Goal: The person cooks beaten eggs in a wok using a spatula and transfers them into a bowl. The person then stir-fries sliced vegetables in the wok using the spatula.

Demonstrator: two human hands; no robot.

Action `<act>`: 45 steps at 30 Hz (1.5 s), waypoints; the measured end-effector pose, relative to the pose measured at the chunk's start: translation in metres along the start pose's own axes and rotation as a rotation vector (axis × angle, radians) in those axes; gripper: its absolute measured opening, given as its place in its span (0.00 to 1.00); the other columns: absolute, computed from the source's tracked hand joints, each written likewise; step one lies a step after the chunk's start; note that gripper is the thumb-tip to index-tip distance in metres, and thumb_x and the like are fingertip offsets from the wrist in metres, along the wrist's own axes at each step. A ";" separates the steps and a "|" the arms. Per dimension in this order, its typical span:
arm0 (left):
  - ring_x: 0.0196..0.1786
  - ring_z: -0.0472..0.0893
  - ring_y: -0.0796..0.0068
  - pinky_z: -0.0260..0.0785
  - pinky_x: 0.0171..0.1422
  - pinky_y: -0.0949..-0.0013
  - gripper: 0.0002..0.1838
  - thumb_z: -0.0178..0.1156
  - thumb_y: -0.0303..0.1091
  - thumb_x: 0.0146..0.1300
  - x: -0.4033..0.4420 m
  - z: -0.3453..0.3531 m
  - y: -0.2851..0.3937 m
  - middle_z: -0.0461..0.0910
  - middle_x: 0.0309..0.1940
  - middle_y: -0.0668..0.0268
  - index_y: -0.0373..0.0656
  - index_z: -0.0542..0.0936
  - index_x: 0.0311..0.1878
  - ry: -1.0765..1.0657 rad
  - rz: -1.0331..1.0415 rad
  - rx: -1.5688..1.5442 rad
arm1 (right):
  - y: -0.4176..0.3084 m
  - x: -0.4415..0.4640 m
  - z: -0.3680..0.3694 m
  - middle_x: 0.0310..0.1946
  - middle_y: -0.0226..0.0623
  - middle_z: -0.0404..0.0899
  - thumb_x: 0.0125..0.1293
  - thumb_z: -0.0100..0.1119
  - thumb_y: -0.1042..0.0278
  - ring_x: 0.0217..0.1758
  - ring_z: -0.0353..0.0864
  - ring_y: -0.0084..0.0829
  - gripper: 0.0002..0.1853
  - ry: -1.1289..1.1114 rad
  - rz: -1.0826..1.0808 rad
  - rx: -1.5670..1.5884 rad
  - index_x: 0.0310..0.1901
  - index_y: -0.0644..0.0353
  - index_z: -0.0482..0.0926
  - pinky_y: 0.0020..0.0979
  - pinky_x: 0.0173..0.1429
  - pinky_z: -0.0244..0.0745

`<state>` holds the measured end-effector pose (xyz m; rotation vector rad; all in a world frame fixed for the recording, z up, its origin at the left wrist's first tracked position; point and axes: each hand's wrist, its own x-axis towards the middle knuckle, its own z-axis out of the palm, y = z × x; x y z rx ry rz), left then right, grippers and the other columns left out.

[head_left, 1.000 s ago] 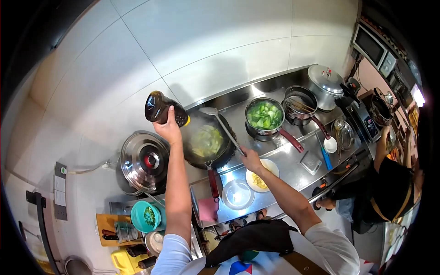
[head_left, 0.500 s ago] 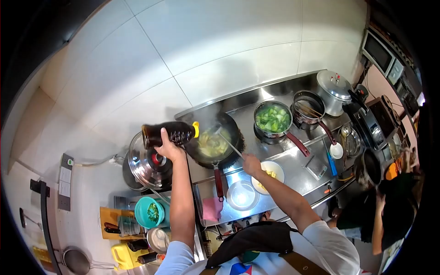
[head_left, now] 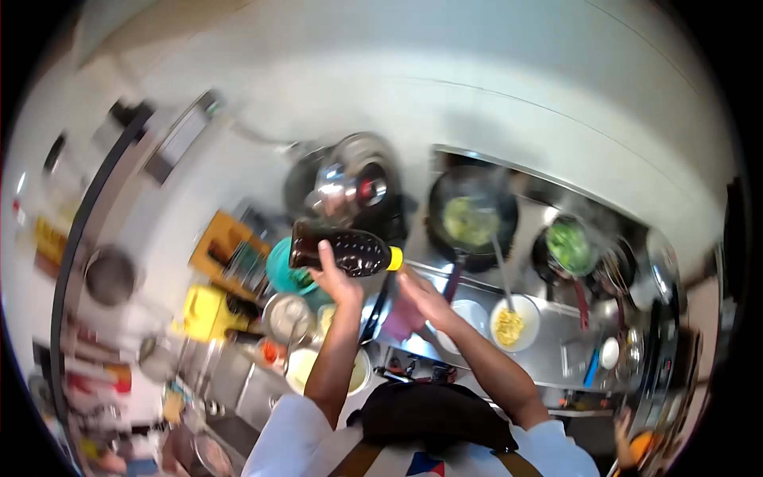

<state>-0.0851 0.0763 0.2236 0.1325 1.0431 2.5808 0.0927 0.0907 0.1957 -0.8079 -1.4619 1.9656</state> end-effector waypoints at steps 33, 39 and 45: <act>0.58 0.78 0.51 0.68 0.64 0.58 0.45 0.73 0.37 0.56 0.217 -0.308 0.044 0.75 0.60 0.44 0.31 0.59 0.71 0.203 0.315 1.053 | 0.009 -0.095 -0.193 0.40 0.59 0.82 0.61 0.57 0.70 0.47 0.82 0.57 0.21 0.476 0.264 -1.470 0.57 0.63 0.77 0.50 0.54 0.76; 0.68 0.70 0.49 0.62 0.71 0.57 0.34 0.58 0.21 0.63 0.147 -0.232 0.022 0.65 0.68 0.45 0.34 0.58 0.71 0.374 0.523 0.892 | 0.015 -0.058 -0.215 0.40 0.58 0.83 0.64 0.51 0.71 0.46 0.83 0.55 0.17 0.628 0.456 -1.439 0.54 0.62 0.77 0.52 0.51 0.77; 0.64 0.72 0.65 0.60 0.72 0.63 0.18 0.56 0.28 0.69 -0.008 -0.111 -0.052 0.74 0.59 0.58 0.35 0.71 0.60 -0.399 0.187 0.702 | 0.008 -0.062 -0.231 0.42 0.56 0.83 0.65 0.48 0.72 0.47 0.83 0.54 0.18 0.304 0.305 -1.449 0.56 0.61 0.74 0.50 0.51 0.78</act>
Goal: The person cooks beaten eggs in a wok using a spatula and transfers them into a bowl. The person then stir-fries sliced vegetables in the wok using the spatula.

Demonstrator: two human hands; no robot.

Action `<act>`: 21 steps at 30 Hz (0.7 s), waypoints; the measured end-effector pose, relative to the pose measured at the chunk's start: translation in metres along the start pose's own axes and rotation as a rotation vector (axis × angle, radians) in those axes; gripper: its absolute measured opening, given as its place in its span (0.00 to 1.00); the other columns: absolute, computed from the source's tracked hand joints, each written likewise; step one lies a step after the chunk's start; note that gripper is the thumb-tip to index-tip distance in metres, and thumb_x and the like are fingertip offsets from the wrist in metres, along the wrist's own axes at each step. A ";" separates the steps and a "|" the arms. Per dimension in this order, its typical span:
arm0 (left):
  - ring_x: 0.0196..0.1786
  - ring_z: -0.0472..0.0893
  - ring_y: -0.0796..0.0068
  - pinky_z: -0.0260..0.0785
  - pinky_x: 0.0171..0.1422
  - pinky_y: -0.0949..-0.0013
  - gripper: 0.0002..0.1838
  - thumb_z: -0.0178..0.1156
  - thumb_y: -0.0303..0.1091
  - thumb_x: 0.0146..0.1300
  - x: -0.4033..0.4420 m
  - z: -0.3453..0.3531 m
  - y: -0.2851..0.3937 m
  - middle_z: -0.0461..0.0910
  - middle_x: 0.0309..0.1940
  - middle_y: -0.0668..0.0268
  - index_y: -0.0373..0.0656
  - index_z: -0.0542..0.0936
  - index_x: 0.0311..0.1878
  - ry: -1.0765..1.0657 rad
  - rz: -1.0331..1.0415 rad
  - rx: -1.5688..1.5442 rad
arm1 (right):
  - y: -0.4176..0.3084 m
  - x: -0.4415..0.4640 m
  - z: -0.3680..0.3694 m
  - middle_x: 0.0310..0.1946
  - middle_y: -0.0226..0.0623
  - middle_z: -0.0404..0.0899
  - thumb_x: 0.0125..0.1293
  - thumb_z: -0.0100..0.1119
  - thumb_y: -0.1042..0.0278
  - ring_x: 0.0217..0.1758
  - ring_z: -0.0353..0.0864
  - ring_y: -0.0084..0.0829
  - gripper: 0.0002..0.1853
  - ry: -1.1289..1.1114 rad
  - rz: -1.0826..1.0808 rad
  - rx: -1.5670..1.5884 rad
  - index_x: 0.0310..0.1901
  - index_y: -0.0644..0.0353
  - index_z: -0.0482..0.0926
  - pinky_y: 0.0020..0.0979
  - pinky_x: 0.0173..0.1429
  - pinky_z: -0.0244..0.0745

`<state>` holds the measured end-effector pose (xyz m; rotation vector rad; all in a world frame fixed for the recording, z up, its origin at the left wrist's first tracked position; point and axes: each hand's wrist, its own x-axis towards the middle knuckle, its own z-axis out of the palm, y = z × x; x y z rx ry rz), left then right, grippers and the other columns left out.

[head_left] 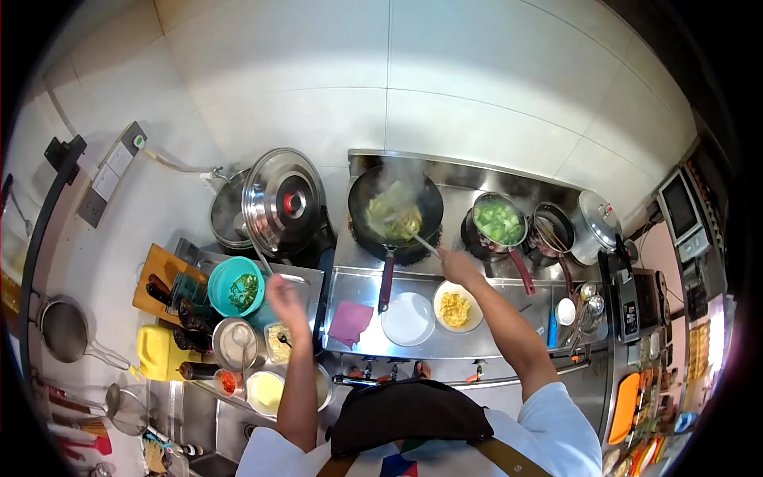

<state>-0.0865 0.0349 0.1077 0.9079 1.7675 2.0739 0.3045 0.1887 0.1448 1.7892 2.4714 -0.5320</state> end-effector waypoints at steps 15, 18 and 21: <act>0.19 0.73 0.77 0.67 0.19 0.72 0.21 0.56 0.43 0.72 -0.188 0.198 -0.024 0.79 0.32 0.65 0.43 0.71 0.62 -0.527 -0.584 0.168 | 0.087 0.017 -0.008 0.39 0.62 0.82 0.65 0.50 0.70 0.45 0.83 0.57 0.17 -0.012 -0.157 0.054 0.54 0.65 0.75 0.52 0.49 0.79; 0.22 0.76 0.77 0.68 0.21 0.73 0.21 0.53 0.43 0.73 -0.210 0.190 -0.011 0.80 0.36 0.65 0.42 0.70 0.63 -0.413 -0.654 0.060 | 0.101 -0.001 -0.046 0.41 0.58 0.83 0.65 0.49 0.71 0.46 0.84 0.54 0.17 -0.071 -0.169 -0.021 0.53 0.64 0.77 0.51 0.50 0.79; 0.27 0.78 0.77 0.70 0.24 0.73 0.23 0.50 0.46 0.75 -0.249 0.183 0.002 0.79 0.41 0.64 0.41 0.68 0.65 -0.186 -0.675 -0.053 | 0.098 0.017 -0.033 0.41 0.57 0.83 0.66 0.49 0.71 0.47 0.84 0.55 0.18 0.006 -0.097 0.028 0.55 0.64 0.76 0.51 0.51 0.78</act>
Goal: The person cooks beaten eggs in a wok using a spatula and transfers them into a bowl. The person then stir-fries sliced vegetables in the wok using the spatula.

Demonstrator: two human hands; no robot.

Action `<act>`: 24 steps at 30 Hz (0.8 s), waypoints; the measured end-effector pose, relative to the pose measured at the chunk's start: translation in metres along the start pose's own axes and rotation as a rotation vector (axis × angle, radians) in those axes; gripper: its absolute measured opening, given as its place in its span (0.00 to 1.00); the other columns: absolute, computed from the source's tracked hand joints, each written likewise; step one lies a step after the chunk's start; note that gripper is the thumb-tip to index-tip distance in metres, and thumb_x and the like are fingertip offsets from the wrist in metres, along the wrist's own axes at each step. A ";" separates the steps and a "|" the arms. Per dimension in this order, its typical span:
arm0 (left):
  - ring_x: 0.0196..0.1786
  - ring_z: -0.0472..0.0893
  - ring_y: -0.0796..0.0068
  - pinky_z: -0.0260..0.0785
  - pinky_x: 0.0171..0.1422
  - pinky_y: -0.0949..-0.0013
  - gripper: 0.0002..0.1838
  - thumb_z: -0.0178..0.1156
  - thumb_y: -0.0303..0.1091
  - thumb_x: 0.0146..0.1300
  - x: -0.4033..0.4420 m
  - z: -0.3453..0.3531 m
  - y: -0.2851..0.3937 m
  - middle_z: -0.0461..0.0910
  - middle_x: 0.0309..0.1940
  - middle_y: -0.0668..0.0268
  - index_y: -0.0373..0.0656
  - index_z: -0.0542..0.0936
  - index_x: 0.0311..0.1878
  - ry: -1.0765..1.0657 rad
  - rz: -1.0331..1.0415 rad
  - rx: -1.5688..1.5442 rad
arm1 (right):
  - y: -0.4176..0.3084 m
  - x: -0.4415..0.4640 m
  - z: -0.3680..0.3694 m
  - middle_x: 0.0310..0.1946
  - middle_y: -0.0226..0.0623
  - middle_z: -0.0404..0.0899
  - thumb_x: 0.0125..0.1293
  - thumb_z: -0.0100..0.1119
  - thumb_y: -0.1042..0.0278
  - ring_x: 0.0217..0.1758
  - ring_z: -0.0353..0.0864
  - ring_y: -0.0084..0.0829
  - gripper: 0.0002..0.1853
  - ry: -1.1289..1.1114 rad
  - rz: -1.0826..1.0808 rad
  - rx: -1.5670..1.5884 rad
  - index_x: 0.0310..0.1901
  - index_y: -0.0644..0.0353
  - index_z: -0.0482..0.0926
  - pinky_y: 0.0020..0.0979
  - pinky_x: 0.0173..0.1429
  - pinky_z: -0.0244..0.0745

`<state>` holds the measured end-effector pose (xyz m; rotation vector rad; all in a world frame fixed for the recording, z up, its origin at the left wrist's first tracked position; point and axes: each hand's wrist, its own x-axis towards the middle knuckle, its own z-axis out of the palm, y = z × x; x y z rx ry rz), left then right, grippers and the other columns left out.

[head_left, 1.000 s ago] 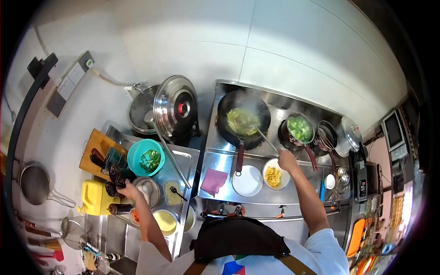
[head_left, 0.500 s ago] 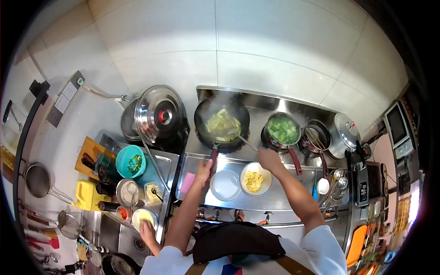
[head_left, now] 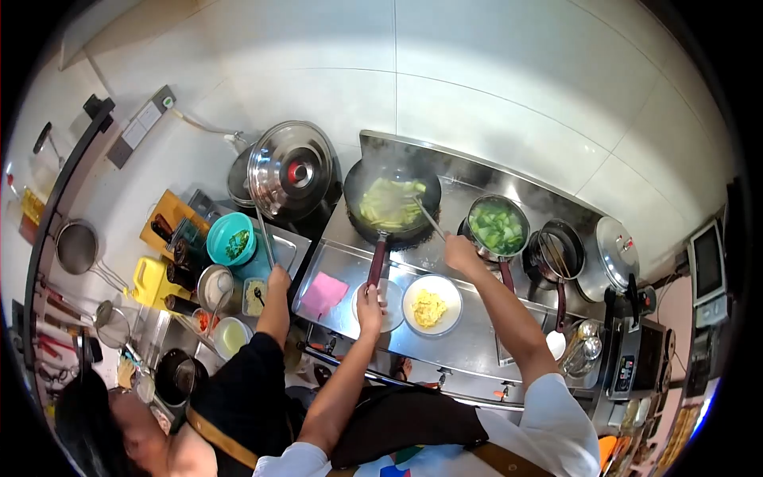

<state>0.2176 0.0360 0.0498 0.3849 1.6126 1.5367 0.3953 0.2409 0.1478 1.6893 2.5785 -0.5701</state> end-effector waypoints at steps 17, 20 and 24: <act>0.56 0.76 0.72 0.68 0.62 0.70 0.28 0.59 0.44 0.71 -0.249 -0.124 -0.220 0.78 0.52 0.63 0.36 0.68 0.66 -0.407 -0.259 0.315 | 0.025 0.020 0.055 0.32 0.59 0.82 0.59 0.53 0.73 0.39 0.83 0.57 0.12 0.140 -0.241 -0.116 0.43 0.67 0.78 0.52 0.42 0.78; 0.60 0.74 0.71 0.65 0.66 0.70 0.29 0.59 0.44 0.71 -0.278 -0.143 -0.232 0.77 0.55 0.62 0.36 0.67 0.68 -0.423 -0.348 0.289 | 0.022 0.031 0.043 0.25 0.55 0.80 0.59 0.51 0.75 0.28 0.83 0.52 0.12 0.055 -0.361 -0.038 0.43 0.69 0.78 0.47 0.30 0.77; 0.61 0.75 0.61 0.64 0.68 0.64 0.29 0.59 0.48 0.69 -0.329 -0.152 -0.235 0.77 0.57 0.55 0.40 0.70 0.67 -0.258 -0.411 0.053 | -0.009 0.000 -0.017 0.16 0.44 0.73 0.61 0.51 0.75 0.12 0.73 0.38 0.11 -0.156 -0.145 0.141 0.41 0.71 0.79 0.39 0.15 0.65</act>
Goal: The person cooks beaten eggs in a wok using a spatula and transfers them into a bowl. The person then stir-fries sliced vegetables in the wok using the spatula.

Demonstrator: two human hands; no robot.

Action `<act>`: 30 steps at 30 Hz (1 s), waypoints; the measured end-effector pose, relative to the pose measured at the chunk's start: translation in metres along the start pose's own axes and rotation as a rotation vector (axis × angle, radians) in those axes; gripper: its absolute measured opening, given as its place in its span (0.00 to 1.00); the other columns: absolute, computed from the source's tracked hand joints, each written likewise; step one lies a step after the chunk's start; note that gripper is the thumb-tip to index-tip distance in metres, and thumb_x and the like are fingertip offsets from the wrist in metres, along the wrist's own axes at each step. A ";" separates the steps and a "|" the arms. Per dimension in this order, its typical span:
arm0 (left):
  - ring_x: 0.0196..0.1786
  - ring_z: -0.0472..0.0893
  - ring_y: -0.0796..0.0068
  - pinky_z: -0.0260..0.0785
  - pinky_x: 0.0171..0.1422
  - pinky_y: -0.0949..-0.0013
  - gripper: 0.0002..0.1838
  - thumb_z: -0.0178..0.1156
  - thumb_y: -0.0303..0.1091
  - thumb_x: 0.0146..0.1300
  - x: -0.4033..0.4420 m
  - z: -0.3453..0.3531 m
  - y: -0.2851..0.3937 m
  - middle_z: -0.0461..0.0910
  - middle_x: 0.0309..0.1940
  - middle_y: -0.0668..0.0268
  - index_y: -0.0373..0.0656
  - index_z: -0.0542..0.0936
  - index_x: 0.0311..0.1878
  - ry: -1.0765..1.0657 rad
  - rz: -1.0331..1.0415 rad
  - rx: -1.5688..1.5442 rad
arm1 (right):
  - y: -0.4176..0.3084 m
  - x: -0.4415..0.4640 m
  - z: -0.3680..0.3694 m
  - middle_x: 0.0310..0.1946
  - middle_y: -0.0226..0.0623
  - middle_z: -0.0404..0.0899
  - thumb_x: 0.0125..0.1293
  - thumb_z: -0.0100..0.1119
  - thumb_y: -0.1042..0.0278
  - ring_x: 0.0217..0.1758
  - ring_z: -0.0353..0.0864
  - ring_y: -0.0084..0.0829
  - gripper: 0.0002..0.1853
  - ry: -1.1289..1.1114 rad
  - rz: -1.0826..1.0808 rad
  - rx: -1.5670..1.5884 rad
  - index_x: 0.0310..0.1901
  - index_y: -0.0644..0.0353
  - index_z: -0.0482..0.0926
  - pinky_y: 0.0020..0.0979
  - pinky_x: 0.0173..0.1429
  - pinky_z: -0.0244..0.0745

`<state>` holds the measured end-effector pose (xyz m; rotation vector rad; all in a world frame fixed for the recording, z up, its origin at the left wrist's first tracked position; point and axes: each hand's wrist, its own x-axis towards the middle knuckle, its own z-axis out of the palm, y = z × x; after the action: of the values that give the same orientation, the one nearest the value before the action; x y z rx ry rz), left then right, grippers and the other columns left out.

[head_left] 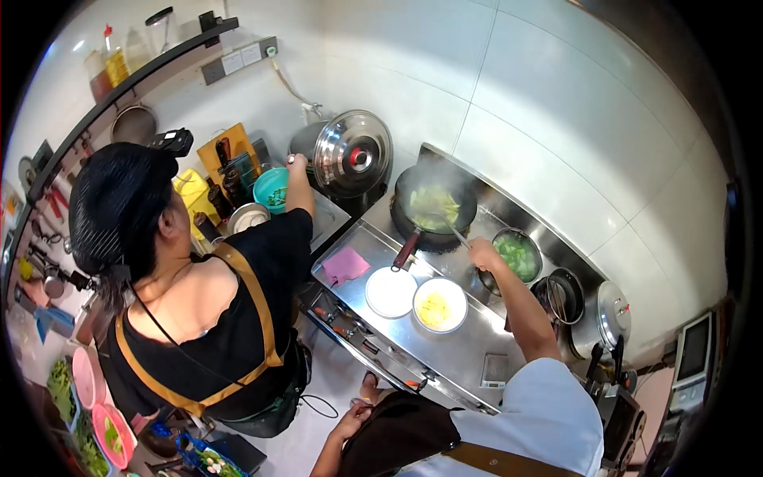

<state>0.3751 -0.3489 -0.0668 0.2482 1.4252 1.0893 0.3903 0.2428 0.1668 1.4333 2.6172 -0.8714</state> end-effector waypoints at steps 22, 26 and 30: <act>0.62 0.74 0.66 0.63 0.69 0.68 0.33 0.58 0.45 0.71 0.025 0.010 -0.002 0.76 0.59 0.56 0.34 0.63 0.71 0.011 0.016 0.083 | 0.014 -0.015 -0.029 0.37 0.57 0.84 0.60 0.50 0.75 0.33 0.87 0.49 0.14 0.049 -0.067 -0.291 0.44 0.71 0.81 0.45 0.37 0.82; 0.60 0.75 0.67 0.65 0.65 0.67 0.32 0.59 0.43 0.70 0.001 0.004 0.005 0.77 0.57 0.57 0.34 0.64 0.70 0.080 0.014 0.065 | -0.022 -0.050 -0.124 0.22 0.49 0.80 0.56 0.51 0.74 0.19 0.82 0.40 0.15 -0.137 -0.061 -0.378 0.43 0.68 0.83 0.38 0.21 0.76; 0.59 0.76 0.71 0.68 0.62 0.69 0.27 0.61 0.38 0.67 -0.001 -0.005 -0.052 0.79 0.53 0.64 0.38 0.69 0.66 0.067 -0.101 0.063 | -0.030 -0.042 -0.146 0.20 0.49 0.79 0.53 0.54 0.75 0.18 0.81 0.38 0.14 -0.161 -0.057 -0.566 0.39 0.72 0.81 0.38 0.20 0.75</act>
<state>0.3942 -0.3798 -0.1043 0.1840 1.5174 0.9797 0.4248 0.2689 0.3152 1.0895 2.4972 -0.1961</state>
